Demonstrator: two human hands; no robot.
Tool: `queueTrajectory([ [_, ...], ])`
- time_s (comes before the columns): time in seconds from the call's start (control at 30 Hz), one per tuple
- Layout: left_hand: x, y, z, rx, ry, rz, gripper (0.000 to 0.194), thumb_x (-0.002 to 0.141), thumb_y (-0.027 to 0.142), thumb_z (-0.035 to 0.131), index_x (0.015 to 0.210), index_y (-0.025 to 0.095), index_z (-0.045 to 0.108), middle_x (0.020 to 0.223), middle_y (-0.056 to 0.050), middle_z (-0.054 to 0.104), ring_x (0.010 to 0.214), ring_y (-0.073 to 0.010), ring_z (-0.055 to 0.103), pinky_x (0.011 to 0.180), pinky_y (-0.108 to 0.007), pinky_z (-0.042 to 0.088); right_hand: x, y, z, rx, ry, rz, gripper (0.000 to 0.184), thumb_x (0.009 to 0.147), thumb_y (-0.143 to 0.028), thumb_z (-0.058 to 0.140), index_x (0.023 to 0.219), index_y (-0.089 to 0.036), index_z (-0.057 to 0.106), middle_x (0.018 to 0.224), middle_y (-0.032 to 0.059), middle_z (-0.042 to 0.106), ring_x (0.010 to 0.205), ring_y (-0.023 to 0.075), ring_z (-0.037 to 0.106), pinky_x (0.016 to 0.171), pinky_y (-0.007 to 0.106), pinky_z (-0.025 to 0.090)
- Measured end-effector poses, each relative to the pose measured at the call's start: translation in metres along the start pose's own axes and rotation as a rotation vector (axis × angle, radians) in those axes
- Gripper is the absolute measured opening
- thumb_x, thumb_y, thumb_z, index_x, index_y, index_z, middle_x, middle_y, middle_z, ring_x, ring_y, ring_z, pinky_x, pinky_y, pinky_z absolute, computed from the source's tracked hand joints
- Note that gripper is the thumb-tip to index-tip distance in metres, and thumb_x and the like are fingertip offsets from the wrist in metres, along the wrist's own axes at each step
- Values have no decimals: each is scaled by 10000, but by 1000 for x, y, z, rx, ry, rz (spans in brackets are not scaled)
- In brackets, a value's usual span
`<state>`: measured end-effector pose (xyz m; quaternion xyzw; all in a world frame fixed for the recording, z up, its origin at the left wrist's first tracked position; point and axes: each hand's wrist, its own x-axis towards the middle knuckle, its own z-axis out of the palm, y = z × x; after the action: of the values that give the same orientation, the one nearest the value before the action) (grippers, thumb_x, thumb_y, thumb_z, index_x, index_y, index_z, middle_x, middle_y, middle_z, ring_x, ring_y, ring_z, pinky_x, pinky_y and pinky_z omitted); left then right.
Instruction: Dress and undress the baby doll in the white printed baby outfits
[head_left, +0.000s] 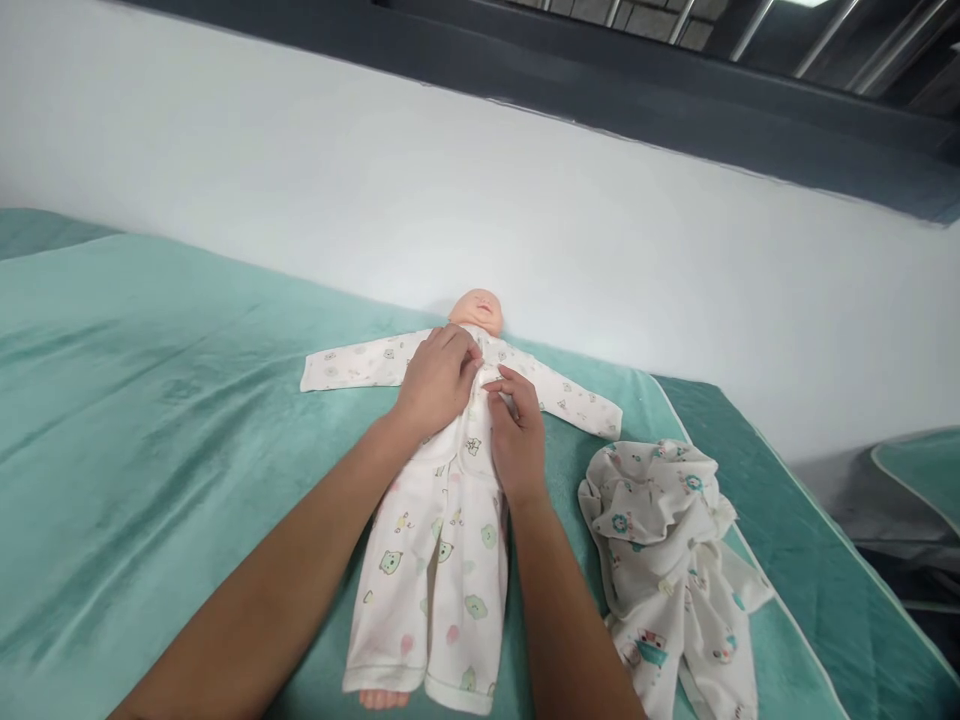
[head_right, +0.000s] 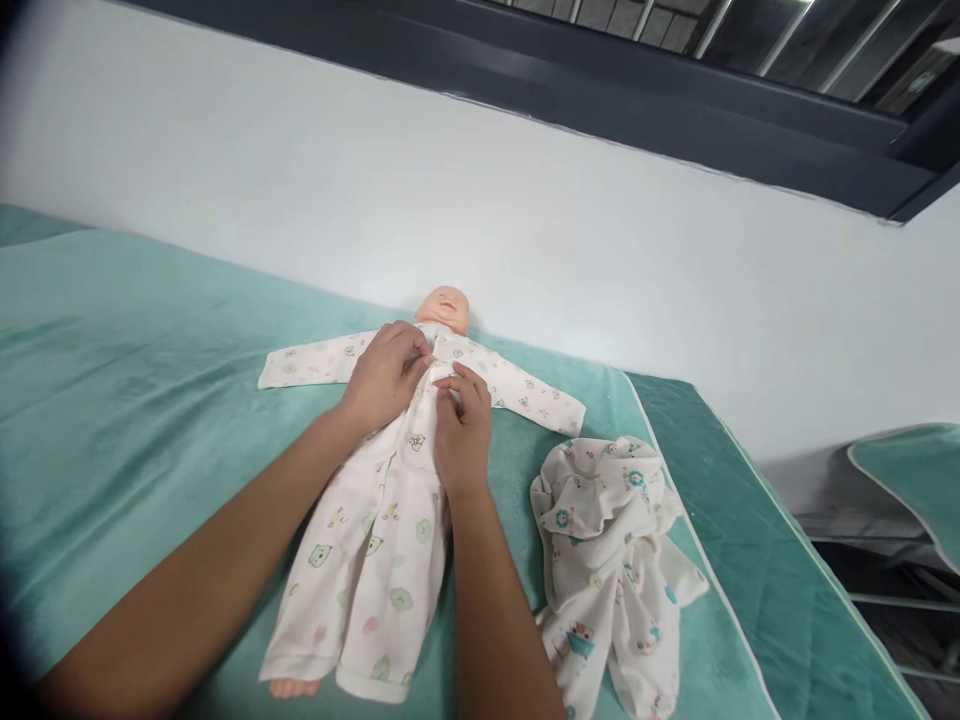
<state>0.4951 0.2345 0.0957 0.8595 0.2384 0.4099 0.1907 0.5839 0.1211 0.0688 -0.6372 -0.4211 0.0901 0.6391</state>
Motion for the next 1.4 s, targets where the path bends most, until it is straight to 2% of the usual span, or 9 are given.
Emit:
queueTrajectory([
  [0.07,0,3,-1,-67,-41,16,129,942,178,505,886,213,615,1129,-77,654,1127,-244,565,1017,-422,456,1,0,0,16,4,13,147,892,-284,548,892,-243,690,1331,74,625,1318,228,530,1117,412,409],
  [0.17,-1,7,-7,-190,-98,-47,180,956,230,515,840,213,652,1288,-64,634,1286,-245,513,1124,-433,403,3,1,-3,41,11,28,138,881,-281,561,885,-240,693,1320,70,637,1297,233,545,1118,421,405],
  [0.3,-7,2,-21,-290,-105,-167,231,956,305,528,793,216,666,1328,-47,629,1306,-241,531,1149,-443,404,3,3,-7,102,37,9,185,853,-207,536,762,-233,695,1251,49,674,1252,227,581,1148,431,373],
  [0.4,-13,-5,-35,-326,-247,-218,247,939,379,560,780,231,676,1403,-26,595,1317,-259,542,1125,-446,446,2,3,-9,85,33,-13,244,842,-167,517,734,-239,724,1242,41,678,1235,220,596,1139,424,385],
  [0.53,-17,-11,-50,-359,-432,-182,170,911,415,611,922,300,736,1551,28,479,1484,-266,388,1205,-456,380,0,2,-7,26,13,-41,282,851,-150,511,751,-255,753,1273,38,667,1254,220,592,1132,432,401],
  [0.67,-16,-14,-54,-398,-515,-193,159,882,441,656,894,296,720,1600,35,420,1538,-267,302,1186,-468,411,-1,2,-7,-55,-11,-93,311,868,-147,510,763,-277,772,1269,28,680,1254,227,589,1130,459,413],
  [0.87,-16,-17,-51,-348,-443,-192,177,865,442,686,865,265,691,1613,5,404,1519,-280,342,1204,-500,380,-2,2,-6,-83,-2,-124,325,874,-138,509,771,-284,780,1266,25,687,1243,228,599,1123,471,431],
  [1.03,-18,-20,-51,-389,-498,-170,164,885,450,672,946,307,724,1637,41,374,1563,-266,257,1175,-479,426,-3,0,-5,-131,-14,-166,330,880,-131,510,786,-293,782,1251,19,697,1228,229,596,1106,474,441],
  [1.4,-17,-14,-47,-463,-399,-225,172,841,414,719,786,253,697,1581,19,460,1511,-283,362,1237,-501,334,-2,-2,-5,-151,-50,-189,315,901,-137,509,814,-289,771,1259,17,702,1226,223,594,1094,461,446],
])
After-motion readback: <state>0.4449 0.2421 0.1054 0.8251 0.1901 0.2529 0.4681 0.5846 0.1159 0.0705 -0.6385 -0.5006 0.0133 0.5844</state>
